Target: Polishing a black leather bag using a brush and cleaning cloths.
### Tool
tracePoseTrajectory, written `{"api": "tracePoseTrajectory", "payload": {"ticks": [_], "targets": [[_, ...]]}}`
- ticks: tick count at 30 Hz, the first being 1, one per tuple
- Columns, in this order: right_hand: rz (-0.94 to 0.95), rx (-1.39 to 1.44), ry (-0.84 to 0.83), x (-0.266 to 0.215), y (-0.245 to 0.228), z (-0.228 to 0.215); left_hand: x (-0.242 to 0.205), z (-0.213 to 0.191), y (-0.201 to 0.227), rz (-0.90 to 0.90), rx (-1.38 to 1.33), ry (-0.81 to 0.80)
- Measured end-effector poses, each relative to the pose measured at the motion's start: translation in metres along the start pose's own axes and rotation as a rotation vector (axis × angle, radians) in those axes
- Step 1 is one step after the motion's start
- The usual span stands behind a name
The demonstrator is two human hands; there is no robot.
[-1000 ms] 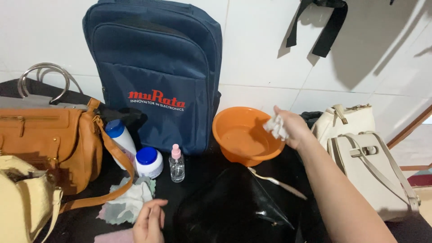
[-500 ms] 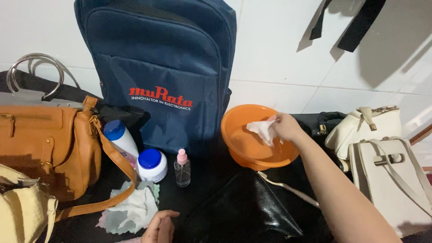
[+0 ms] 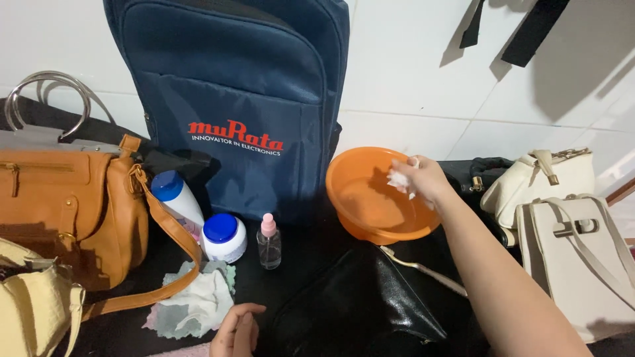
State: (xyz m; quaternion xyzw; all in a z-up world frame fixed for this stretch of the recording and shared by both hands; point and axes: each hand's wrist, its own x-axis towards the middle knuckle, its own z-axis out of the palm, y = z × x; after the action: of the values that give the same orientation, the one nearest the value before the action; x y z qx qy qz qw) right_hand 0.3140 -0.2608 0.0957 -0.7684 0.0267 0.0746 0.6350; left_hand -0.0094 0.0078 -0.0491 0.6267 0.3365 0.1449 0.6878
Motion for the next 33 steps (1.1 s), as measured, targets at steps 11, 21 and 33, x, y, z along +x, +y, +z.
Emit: {"api": "tracePoseTrajectory", "payload": {"ticks": [11, 21, 33], "targets": [[-0.014, 0.235, -0.121, -0.065, -0.015, 0.021, -0.001, 0.000, -0.001, 0.133, -0.064, -0.052], [0.003, 0.122, -0.390, -0.258, 0.049, 0.050, -0.045, -0.006, 0.037, 0.970, 0.189, -0.005], [0.152, 0.185, -0.119, -0.345, 0.093, 0.022, -0.109, 0.016, 0.065, 0.069, 0.047, -0.627]]}}
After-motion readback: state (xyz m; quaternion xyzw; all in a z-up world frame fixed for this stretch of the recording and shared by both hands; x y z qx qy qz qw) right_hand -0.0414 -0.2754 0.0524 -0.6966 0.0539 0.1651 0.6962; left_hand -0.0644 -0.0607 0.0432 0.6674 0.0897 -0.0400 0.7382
